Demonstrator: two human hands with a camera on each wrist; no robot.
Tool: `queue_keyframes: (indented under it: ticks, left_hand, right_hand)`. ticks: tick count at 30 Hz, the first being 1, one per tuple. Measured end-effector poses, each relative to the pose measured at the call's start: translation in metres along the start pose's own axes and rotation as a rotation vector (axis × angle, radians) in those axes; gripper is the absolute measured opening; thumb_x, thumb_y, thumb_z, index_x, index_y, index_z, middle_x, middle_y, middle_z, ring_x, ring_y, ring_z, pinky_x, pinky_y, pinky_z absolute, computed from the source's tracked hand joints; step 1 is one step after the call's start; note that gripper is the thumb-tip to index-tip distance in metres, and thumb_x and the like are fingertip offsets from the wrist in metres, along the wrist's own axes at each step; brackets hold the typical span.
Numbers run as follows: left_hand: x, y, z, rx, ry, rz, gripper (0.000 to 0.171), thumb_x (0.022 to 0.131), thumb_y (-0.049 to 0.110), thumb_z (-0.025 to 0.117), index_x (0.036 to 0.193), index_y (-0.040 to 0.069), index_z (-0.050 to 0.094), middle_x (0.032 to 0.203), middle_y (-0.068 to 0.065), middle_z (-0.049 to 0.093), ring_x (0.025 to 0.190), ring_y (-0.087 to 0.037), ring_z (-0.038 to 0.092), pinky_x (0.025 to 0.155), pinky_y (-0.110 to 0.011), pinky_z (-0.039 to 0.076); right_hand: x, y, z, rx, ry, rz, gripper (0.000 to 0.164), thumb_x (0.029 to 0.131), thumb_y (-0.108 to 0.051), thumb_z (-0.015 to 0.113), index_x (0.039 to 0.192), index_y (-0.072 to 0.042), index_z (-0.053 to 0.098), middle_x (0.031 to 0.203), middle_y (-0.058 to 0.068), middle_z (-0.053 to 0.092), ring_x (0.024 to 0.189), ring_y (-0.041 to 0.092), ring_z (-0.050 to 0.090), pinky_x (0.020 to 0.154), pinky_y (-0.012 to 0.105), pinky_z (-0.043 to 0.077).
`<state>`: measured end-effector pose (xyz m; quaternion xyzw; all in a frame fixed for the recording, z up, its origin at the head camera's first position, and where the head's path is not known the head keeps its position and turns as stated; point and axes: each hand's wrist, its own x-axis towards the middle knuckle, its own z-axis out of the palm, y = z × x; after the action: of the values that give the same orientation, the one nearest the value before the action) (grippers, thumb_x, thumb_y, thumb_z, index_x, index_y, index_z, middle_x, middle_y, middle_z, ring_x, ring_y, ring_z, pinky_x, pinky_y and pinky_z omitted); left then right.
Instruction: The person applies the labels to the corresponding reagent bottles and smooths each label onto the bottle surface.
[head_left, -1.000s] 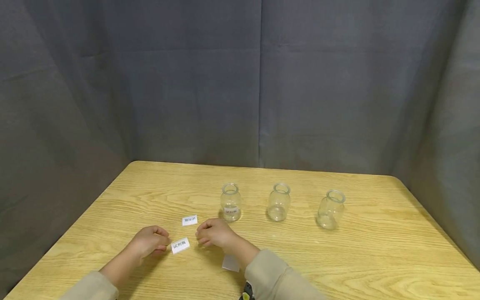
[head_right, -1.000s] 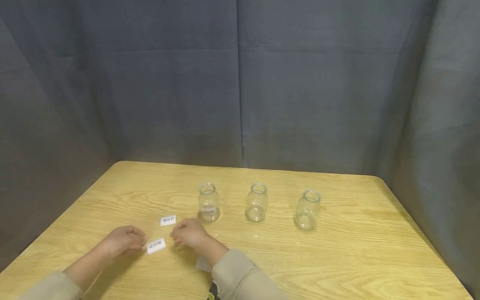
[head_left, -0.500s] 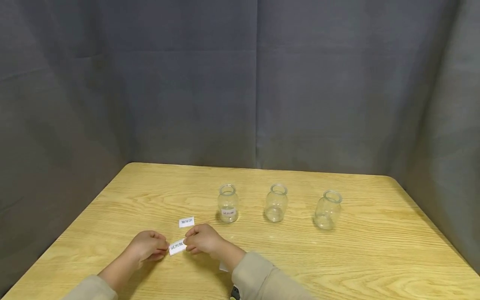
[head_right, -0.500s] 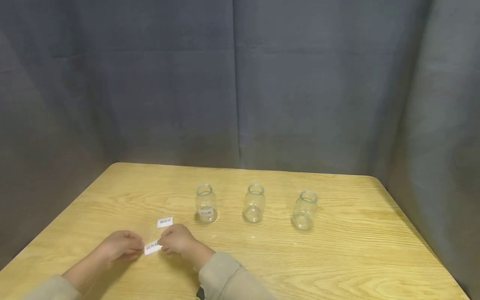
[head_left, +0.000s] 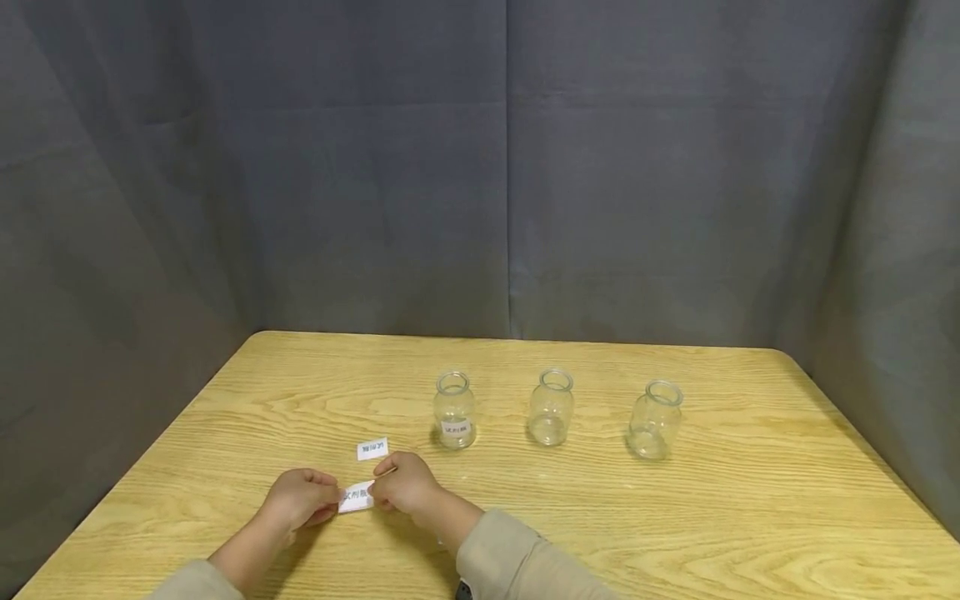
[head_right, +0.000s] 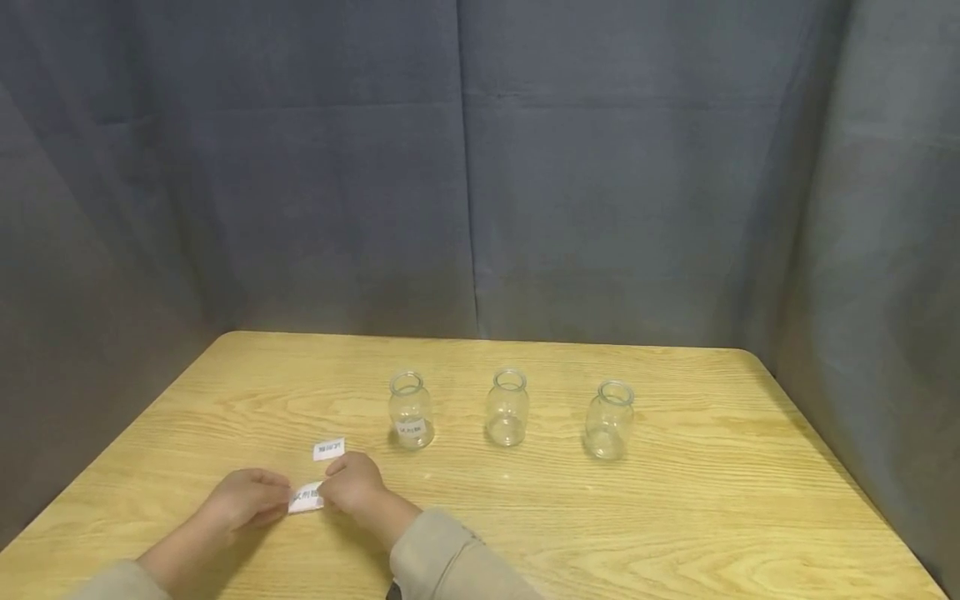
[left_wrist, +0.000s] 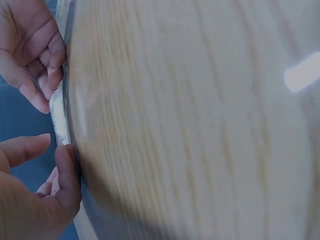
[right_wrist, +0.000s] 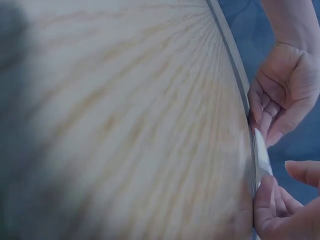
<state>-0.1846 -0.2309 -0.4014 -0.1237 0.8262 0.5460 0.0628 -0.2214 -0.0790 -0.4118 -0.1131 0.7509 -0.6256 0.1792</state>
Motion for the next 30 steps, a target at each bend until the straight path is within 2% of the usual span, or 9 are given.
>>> queue_keyframes:
  ticks: [6,11,14,21,25,27,30]
  left_hand:
    - [-0.001,0.000,0.003,-0.005,-0.003,0.016,0.031,0.078,0.002,0.058,0.103,-0.014,0.050,0.087,-0.013,0.055,0.074,-0.020,0.054,0.070,-0.031,0.048]
    - [0.000,0.004,0.007,-0.012,-0.051,0.024,0.029,0.078,0.003,0.058,0.102,-0.012,0.051,0.083,-0.011,0.054,0.071,-0.019,0.052,0.068,-0.029,0.048]
    - [0.001,0.010,0.010,-0.034,-0.067,0.024,0.025,0.079,0.002,0.058,0.100,-0.010,0.053,0.083,-0.011,0.054,0.070,-0.019,0.052,0.067,-0.028,0.047]
    - [0.008,0.023,0.011,-0.114,-0.121,0.099,0.022,0.079,0.008,0.060,0.096,-0.004,0.053,0.089,-0.013,0.051,0.075,-0.020,0.051,0.068,-0.027,0.047]
    - [0.007,0.030,0.014,-0.128,-0.114,0.115,0.020,0.079,0.009,0.059,0.095,-0.002,0.054,0.089,-0.010,0.051,0.076,-0.019,0.050,0.068,-0.029,0.046]
    - [0.006,0.033,0.017,-0.150,-0.093,0.113,0.018,0.080,0.007,0.058,0.095,-0.001,0.054,0.090,-0.009,0.052,0.077,-0.019,0.050,0.070,-0.032,0.045]
    - [0.004,0.038,0.019,-0.181,-0.102,0.132,0.017,0.081,0.006,0.056,0.096,-0.001,0.054,0.089,-0.008,0.052,0.076,-0.018,0.049,0.072,-0.034,0.044]
  right_hand:
    - [-0.002,-0.001,0.000,-0.014,0.025,0.009,0.016,0.071,0.007,0.060,0.086,0.003,0.055,0.061,0.002,0.051,0.051,0.011,0.048,0.047,0.022,0.044]
    - [-0.006,-0.002,-0.011,-0.029,-0.011,0.002,0.011,0.073,0.007,0.057,0.083,0.004,0.058,0.059,0.002,0.049,0.051,0.010,0.045,0.047,0.019,0.041]
    - [-0.005,-0.005,-0.018,-0.011,0.000,-0.003,0.010,0.072,0.008,0.057,0.081,0.005,0.059,0.058,0.002,0.049,0.051,0.011,0.044,0.047,0.020,0.040]
    - [-0.002,-0.011,-0.031,0.001,0.024,-0.038,0.011,0.072,0.005,0.057,0.083,0.004,0.056,0.062,0.003,0.049,0.055,0.012,0.045,0.049,0.022,0.039]
    - [-0.005,-0.011,-0.038,-0.018,0.015,-0.035,0.013,0.074,0.001,0.060,0.085,0.004,0.055,0.065,0.004,0.050,0.059,0.013,0.047,0.054,0.026,0.043]
    - [-0.007,-0.011,-0.040,-0.004,0.009,-0.034,0.013,0.074,0.000,0.061,0.085,0.003,0.054,0.066,0.004,0.050,0.060,0.013,0.048,0.056,0.028,0.045]
    - [-0.009,-0.012,-0.044,0.031,0.002,-0.048,0.013,0.075,-0.002,0.062,0.082,0.002,0.053,0.068,0.002,0.049,0.061,0.012,0.047,0.058,0.028,0.044]
